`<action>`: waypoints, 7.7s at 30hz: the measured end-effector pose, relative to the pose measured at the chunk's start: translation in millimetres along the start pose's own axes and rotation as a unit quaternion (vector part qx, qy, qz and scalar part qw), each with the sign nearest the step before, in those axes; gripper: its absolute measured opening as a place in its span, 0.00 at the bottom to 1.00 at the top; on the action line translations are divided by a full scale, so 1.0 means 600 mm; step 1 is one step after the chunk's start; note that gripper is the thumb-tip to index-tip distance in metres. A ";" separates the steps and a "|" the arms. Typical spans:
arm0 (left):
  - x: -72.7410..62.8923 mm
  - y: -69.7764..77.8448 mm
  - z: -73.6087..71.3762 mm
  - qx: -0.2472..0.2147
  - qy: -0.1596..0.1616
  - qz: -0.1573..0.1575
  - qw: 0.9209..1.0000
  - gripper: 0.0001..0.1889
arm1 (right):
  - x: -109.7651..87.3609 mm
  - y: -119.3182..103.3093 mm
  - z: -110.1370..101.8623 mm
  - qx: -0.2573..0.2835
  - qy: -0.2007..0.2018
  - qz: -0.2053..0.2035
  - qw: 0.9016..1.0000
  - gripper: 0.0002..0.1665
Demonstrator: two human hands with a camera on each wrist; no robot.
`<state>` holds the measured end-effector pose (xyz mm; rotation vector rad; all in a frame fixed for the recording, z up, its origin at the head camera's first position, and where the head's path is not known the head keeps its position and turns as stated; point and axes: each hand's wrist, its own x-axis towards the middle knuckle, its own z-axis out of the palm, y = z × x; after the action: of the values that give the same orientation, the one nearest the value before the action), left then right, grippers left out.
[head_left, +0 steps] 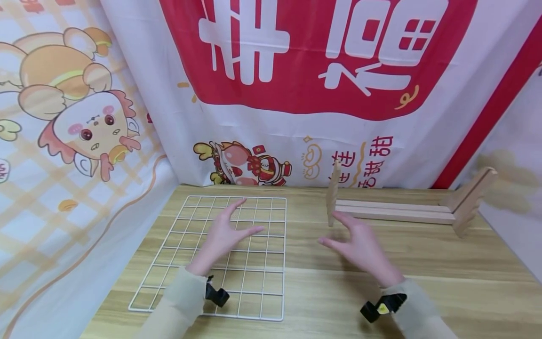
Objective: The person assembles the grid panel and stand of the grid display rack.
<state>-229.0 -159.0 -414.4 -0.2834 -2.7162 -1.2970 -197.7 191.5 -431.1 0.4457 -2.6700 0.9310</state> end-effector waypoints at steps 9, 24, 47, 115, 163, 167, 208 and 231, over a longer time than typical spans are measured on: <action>-0.004 -0.052 -0.043 0.014 0.028 -0.009 0.999 0.52 | 0.000 -0.011 0.033 0.022 -0.026 0.006 0.999 0.49; -0.021 -0.140 -0.138 0.002 0.028 -0.069 0.997 0.53 | -0.005 -0.037 0.080 0.074 -0.077 0.034 0.994 0.48; -0.041 -0.225 -0.195 0.028 0.032 -0.117 0.992 0.53 | -0.003 -0.064 0.134 0.163 -0.129 0.032 0.978 0.47; -0.039 -0.242 -0.187 -0.042 -0.025 -0.197 0.979 0.39 | 0.002 -0.028 0.094 0.498 -0.173 0.241 0.815 0.47; -0.021 -0.204 -0.178 0.041 0.091 -0.131 0.986 0.19 | 0.018 -0.041 0.083 0.469 -0.077 0.230 0.849 0.35; -0.019 -0.189 -0.178 0.032 0.112 -0.129 0.985 0.20 | 0.021 -0.044 0.078 0.459 -0.066 0.227 0.856 0.35; -0.002 -0.094 -0.187 -0.080 0.350 0.008 0.933 0.17 | 0.034 -0.070 0.020 0.432 0.026 0.171 0.885 0.27; -0.001 -0.077 -0.187 -0.130 0.398 0.013 0.908 0.18 | 0.032 -0.078 0.012 0.411 0.054 0.151 0.898 0.24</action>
<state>-235.5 -275.0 -379.3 0.1666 -1.8525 -1.3688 -199.0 148.2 -403.6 0.1172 -2.1535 2.1082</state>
